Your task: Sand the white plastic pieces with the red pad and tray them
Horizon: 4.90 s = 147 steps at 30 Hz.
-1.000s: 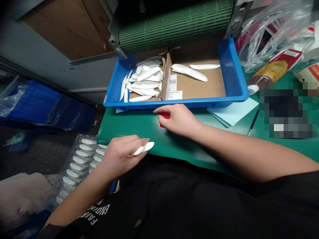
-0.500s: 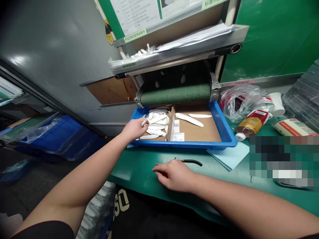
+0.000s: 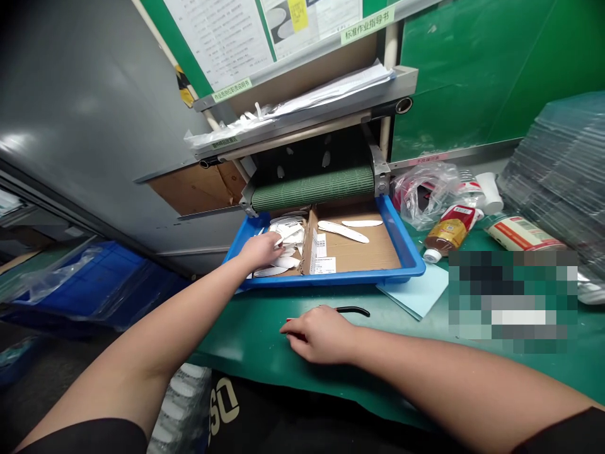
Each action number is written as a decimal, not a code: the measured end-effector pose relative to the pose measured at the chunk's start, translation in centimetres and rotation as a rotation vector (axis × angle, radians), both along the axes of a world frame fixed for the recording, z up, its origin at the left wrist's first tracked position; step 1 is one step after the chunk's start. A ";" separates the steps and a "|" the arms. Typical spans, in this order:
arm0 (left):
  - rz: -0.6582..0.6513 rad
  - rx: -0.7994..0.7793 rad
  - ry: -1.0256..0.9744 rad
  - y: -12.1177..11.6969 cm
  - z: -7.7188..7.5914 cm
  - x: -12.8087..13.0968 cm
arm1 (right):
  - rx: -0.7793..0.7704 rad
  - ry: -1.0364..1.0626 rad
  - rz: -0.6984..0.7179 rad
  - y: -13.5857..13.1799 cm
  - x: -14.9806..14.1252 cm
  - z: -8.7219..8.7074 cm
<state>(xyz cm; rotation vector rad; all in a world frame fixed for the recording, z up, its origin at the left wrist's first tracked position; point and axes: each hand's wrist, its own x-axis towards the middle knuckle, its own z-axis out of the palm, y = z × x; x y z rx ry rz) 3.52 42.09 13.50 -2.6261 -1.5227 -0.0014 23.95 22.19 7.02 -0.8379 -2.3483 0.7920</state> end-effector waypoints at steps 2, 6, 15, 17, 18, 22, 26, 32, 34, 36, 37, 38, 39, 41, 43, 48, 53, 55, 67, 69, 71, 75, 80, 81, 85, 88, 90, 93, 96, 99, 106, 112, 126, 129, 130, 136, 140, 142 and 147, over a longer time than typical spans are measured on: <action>-0.002 0.065 -0.100 -1.0 1.1 -0.8 | -0.031 0.065 -0.013 0.1 0.0 0.1; 0.073 0.178 -0.319 -5.7 3.3 -2.0 | -0.186 0.342 -0.145 0.6 0.3 1.2; 0.058 -0.512 -1.032 -20.6 1.1 -0.2 | -0.944 0.938 -0.204 0.9 2.6 6.5; -0.077 -0.455 -0.985 -21.8 0.7 0.2 | -1.032 0.799 -0.081 0.8 2.7 6.8; -0.151 -0.412 -0.958 -22.1 0.6 0.3 | -1.024 0.722 -0.081 0.9 2.6 6.8; -0.305 -0.301 -0.888 -22.5 0.9 0.4 | -0.832 0.687 -0.383 1.4 2.8 6.6; -0.379 -0.207 -0.812 -22.7 0.8 0.0 | -0.922 0.512 -0.127 1.2 2.9 7.0; -0.472 -0.092 -0.679 -23.0 0.9 -0.7 | -0.760 0.487 -0.250 1.0 2.9 7.1; -0.482 -0.051 -0.597 -23.0 1.2 -0.9 | -0.784 0.405 -0.118 1.0 2.9 7.2; -0.476 -0.018 -0.518 -22.9 1.4 -1.1 | -0.645 0.305 -0.257 1.1 3.0 7.2; -0.466 -0.006 -0.481 -22.9 1.5 -1.2 | -0.564 0.297 -0.359 1.1 3.1 7.2; -0.458 0.002 -0.447 -23.0 1.6 -1.3 | -0.521 0.323 -0.414 1.1 3.1 7.3; -0.453 0.010 -0.416 -23.0 1.7 -1.4 | -0.530 0.355 -0.394 1.1 3.1 7.3; -0.456 0.029 -0.356 -23.0 1.9 -1.7 | -0.619 0.340 -0.204 0.9 3.0 7.3; -0.477 0.045 -0.307 -23.1 2.0 -1.9 | -0.562 0.195 -0.183 1.0 2.9 7.1; -0.459 0.049 -0.203 -22.9 2.3 -2.3 | -0.168 -0.052 -0.518 2.1 3.0 5.7; -0.419 0.010 -0.175 -21.8 3.2 -2.4 | -0.159 0.049 -0.439 2.2 3.0 4.9; -0.328 -0.056 -0.264 -20.3 3.7 -2.6 | -0.154 0.011 -0.417 2.0 2.8 4.6; 0.077 -0.145 -0.148 -4.7 2.3 -2.3 | -0.066 -0.365 -0.136 -0.2 0.9 2.4; 0.018 -0.183 -0.022 -3.5 1.3 -1.6 | -0.057 -0.369 -0.111 -0.3 0.9 2.1; -0.028 -0.217 0.068 -2.6 0.4 -1.0 | -0.053 -0.372 -0.087 -0.3 0.9 1.9; -0.075 -0.239 0.115 -1.7 -1.1 -0.3 | -0.073 -0.388 -0.070 -0.3 0.9 2.1; -0.102 -0.206 -0.004 -1.7 -1.4 -0.7 | -0.093 -0.432 -0.072 -0.3 0.7 2.4; -0.100 -0.187 -0.051 -1.8 -1.2 -0.9 | -0.098 -0.434 -0.069 -0.2 0.7 2.4; -0.009 -0.021 -0.321 -2.8 0.8 -2.5 | -0.131 -0.425 -0.072 -0.3 0.7 2.2; 0.150 0.149 -0.530 -5.3 2.6 -4.5 | -0.186 -0.382 -0.069 -0.4 0.8 2.2; 0.238 0.203 -0.716 -8.6 3.0 -5.8 | -0.239 -0.356 -0.081 -0.5 0.8 2.0; 0.283 0.033 -1.317 -15.3 2.0 -6.6 | -0.317 -0.297 -0.117 -0.4 0.7 1.7; 0.422 -0.332 -1.596 -22.5 -0.4 -5.7 | -0.429 -0.151 -0.138 -0.6 0.7 1.8; 0.625 -0.625 -1.504 -27.9 -2.3 -4.7 | -0.552 0.036 -0.227 -1.1 0.6 2.3; 0.311 -0.596 -1.202 -30.2 -3.9 -3.3 | -1.078 0.566 -0.174 -2.5 -1.2 2.8; -0.101 -0.170 -1.117 -29.9 -4.7 -2.7 | -0.989 0.411 -0.437 -2.0 -1.7 3.1; -0.247 0.067 -0.696 -30.4 -3.9 -3.5 | -0.960 0.196 -0.126 -1.7 -0.1 3.6; -0.265 0.123 -0.605 -30.3 -3.2 -3.5 | -0.693 0.058 -0.310 -2.0 -0.1 3.8; -0.265 0.130 -0.580 -30.3 -2.9 -3.6 | -0.633 0.079 -0.354 -2.2 -0.1 3.9; -0.263 0.043 -0.377 -30.4 -1.9 -4.2 | -0.725 0.031 -0.169 -2.4 -0.1 3.9; -0.233 -0.024 -0.338 -30.6 -1.4 -4.4 | -0.651 0.046 -0.334 -2.0 0.1 4.4; -0.228 -0.037 -0.338 -30.6 -1.2 -4.4 | -0.832 0.109 -0.092 -2.2 0.1 4.6; -0.247 -0.087 -0.332 -30.5 -1.1 -4.4 | -0.509 -0.092 -0.214 -2.0 -0.3 3.2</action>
